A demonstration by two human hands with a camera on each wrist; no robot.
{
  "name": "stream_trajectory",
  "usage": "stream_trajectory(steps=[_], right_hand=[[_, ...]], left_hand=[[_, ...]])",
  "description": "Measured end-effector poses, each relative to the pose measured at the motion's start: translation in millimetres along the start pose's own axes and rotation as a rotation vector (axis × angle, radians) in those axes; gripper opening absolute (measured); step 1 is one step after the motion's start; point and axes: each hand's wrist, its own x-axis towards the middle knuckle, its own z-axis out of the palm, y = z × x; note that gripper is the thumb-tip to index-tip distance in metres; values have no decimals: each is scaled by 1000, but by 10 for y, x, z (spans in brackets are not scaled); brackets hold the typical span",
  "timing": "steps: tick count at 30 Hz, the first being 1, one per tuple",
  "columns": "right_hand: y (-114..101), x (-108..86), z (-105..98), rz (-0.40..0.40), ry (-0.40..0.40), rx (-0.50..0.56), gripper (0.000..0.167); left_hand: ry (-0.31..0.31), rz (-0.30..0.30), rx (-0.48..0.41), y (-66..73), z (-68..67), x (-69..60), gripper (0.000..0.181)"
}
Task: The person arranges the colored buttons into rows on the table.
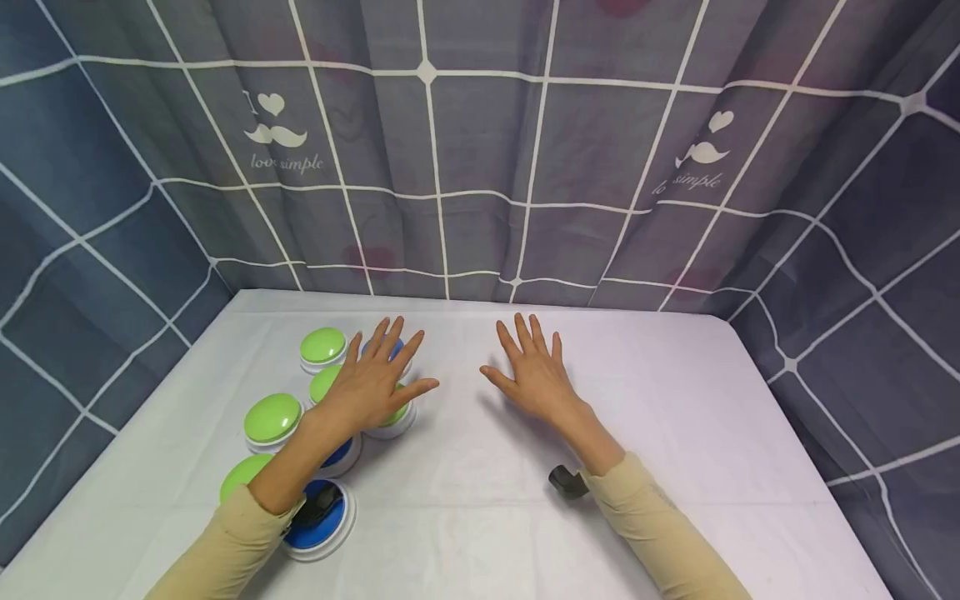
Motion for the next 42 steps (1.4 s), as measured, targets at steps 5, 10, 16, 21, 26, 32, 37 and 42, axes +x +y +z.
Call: stream_trajectory(steps=[5,10,16,21,26,32,37,42], right_hand=[[-113,65,35,-24,-11,18,78],[-226,146,68,-57,-23,29,81],[-390,238,107,-101,-29,36,83],[-537,295,155,-139,-43,55,87],[-686,318,201,-184,-50,87,87],[-831,316,235,-259,-49,211,87],[-915,303,257,-278,-79,277,90],[-998,286,310,-276,-124,313,95]], left_hand=[[-25,-40,-30,-116,-45,-105,82],[-50,-83,-23,-222,-107,-196,84],[-63,-111,-25,-326,-157,-296,87],[-56,-106,-51,-398,-177,-388,89],[-30,-89,-116,-466,-165,-516,92],[-29,-111,-243,-534,-143,-617,94],[-48,-120,-324,-556,-149,-630,93],[-80,-137,-416,-518,-147,-620,94]])
